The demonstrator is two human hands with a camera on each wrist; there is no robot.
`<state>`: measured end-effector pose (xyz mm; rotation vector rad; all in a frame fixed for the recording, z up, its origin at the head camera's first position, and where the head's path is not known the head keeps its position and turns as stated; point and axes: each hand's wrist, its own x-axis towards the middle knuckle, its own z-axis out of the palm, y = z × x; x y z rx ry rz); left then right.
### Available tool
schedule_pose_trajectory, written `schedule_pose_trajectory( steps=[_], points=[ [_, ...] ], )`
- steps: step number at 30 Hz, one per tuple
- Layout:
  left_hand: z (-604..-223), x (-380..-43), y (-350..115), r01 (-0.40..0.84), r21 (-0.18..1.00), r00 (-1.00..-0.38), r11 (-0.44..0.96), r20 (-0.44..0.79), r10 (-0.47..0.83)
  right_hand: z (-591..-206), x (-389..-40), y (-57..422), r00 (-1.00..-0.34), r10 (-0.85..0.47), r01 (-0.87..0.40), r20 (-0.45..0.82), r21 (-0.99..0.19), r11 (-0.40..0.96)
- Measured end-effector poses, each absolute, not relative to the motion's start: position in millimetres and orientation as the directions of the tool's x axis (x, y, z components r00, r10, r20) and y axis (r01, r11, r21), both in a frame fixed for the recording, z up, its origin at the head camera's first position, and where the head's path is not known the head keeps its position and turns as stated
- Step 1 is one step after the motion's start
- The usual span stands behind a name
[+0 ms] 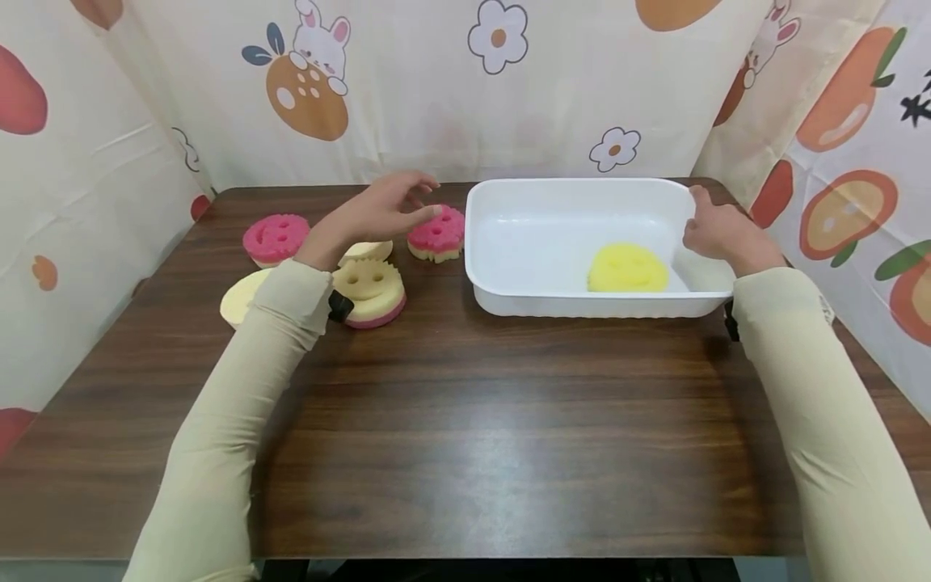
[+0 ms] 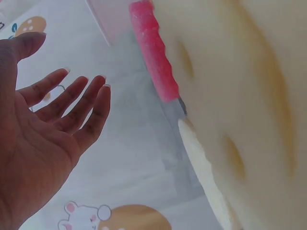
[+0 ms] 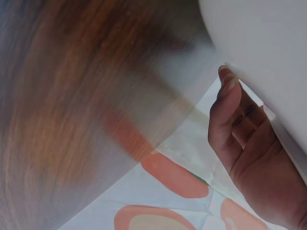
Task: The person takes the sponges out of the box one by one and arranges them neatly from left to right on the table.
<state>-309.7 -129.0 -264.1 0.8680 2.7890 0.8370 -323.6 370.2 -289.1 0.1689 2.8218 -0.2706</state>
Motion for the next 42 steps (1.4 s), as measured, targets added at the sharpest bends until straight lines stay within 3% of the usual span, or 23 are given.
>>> schedule_pose_trajectory(
  steps=[19, 31, 42],
  points=[
    [-261, -312, -97, 0.511, 0.529, -0.818, 0.678, 0.055, 0.573, -286, -326, 365, -0.952, 0.077, 0.124, -0.295, -0.146, 0.981],
    [-257, -315, -62, 0.579, 0.464, -0.786, 0.671, 0.1, 0.61, -284, -322, 367, -0.954, 0.085, 0.13, -0.286, -0.142, 0.981],
    [-262, -308, -30, 0.563, 0.493, -0.783, 0.663, 0.061, 0.619, -288, -321, 367, -0.952, 0.096, 0.146, -0.289, -0.157, 0.977]
  ],
)
